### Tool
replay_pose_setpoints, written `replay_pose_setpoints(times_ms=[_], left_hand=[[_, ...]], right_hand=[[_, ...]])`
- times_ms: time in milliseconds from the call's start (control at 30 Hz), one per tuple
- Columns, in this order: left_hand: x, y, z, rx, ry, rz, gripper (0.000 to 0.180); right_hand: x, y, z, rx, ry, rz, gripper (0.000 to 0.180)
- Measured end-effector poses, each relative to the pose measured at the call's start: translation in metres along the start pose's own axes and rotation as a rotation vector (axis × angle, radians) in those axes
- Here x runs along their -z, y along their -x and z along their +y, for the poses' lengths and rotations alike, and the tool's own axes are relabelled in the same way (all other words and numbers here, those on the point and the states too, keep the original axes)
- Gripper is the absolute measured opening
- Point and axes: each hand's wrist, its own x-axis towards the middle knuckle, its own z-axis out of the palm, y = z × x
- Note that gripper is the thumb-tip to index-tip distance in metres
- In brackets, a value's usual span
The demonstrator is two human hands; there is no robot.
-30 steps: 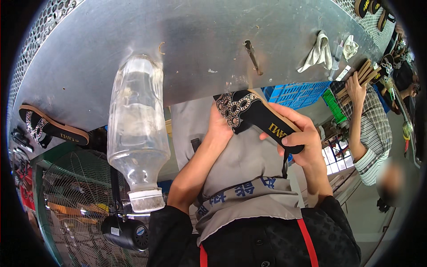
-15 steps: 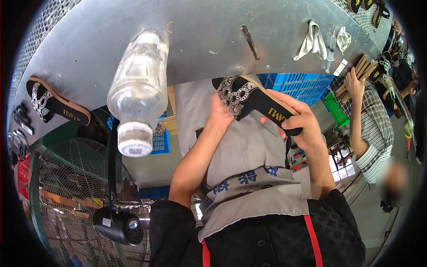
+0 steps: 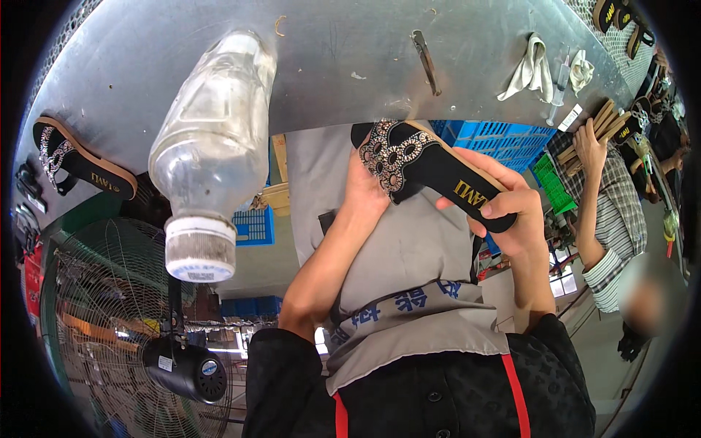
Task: The recorder cleans and inspects several black sandals with crystal embellishments on a factory assembly line.
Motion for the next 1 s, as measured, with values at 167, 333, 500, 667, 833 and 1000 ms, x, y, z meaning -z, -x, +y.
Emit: replay_pose_setpoints(times_ms=[167, 333, 500, 667, 833, 1000], left_hand=[[-0.007, 0.003, 0.002, 0.012, 0.038, 0.021, 0.032], [-0.012, 0.003, 0.005, 0.064, 0.082, -0.005, 0.031], [-0.017, 0.001, 0.004, -0.005, -0.018, 0.113, 0.023], [-0.007, -0.008, 0.011, -0.049, -0.108, 0.083, 0.022], [-0.006, -0.021, 0.014, -0.161, -0.148, 0.124, 0.026], [-0.031, 0.026, 0.004, -0.265, -0.697, 0.322, 0.028]], right_hand=[[0.001, -0.001, -0.001, -0.045, -0.066, -0.023, 0.091], [-0.002, -0.001, -0.002, -0.07, -0.112, -0.006, 0.09], [-0.003, -0.003, -0.001, -0.061, -0.111, -0.003, 0.088], [-0.005, -0.004, 0.005, -0.012, -0.078, -0.026, 0.086], [0.001, -0.01, 0.022, 0.083, -0.103, -0.115, 0.083], [0.024, 0.014, 0.054, 0.154, -0.126, -0.291, 0.085]])
